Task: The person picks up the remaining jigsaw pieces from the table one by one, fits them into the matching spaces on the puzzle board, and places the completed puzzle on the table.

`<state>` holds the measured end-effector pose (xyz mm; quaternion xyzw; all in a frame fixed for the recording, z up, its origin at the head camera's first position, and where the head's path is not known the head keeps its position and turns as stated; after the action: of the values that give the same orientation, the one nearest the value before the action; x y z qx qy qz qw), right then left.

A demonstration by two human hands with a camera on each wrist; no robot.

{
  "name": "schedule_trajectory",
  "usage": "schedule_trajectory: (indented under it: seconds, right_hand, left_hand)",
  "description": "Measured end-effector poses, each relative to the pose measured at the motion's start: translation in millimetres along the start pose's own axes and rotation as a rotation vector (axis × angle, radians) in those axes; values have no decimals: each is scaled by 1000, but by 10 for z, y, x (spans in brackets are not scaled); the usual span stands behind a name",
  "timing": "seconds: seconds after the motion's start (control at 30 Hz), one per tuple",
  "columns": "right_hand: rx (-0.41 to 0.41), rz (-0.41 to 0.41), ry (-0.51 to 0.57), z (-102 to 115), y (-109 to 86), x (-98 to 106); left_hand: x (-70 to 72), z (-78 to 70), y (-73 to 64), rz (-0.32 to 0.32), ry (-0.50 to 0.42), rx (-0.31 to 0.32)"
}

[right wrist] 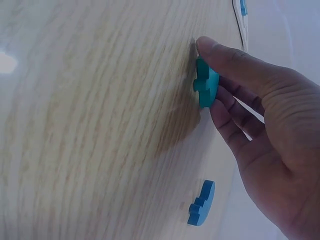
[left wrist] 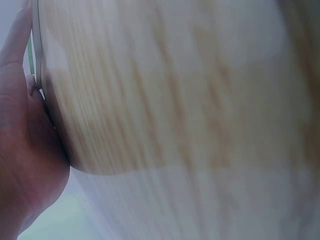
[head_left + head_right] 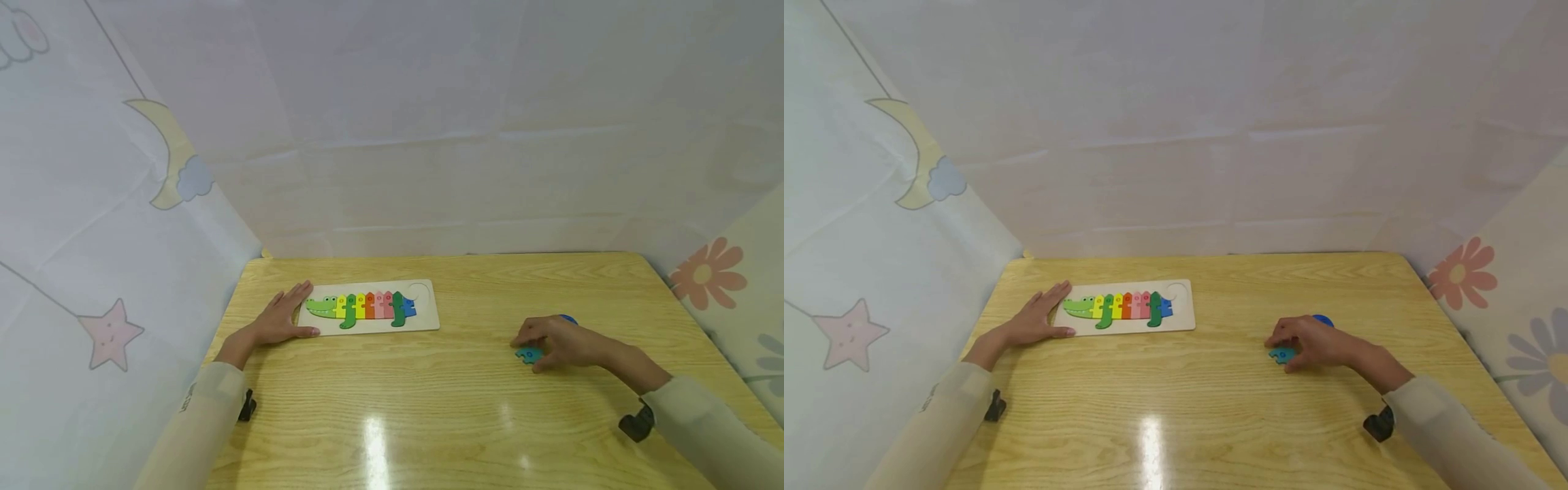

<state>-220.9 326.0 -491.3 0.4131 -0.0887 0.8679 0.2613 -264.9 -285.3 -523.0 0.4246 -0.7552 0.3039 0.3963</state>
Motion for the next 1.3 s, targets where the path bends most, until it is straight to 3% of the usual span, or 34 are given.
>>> schedule_trajectory:
  seconds: [0.4, 0.7, 1.07, 1.3]
  right_hand:
    - [-39, -47, -71, -77, 57, -67]
    - [-15, -120, -112, -68, 143, -109]
    - [-167, -157, -121, -54, 287, -160]
    - [-171, -219, -160, -71, 337, -212]
  left_hand:
    - [-66, 90, 10, -24, -30, -41]
    - [-27, 16, -9, -34, -46, -43]
    - [-22, 5, -2, -24, -27, -21]
    - [-19, 5, 10, -5, -14, -5]
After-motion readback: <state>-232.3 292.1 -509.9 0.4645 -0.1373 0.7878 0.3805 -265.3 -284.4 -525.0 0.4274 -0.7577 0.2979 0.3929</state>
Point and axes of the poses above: each hand's wrist, its own y-axis towards the middle knuckle, its own x-axis out of the back of the hand, z = x × y, the point moved 2 cm from there along y, towards the middle knuckle
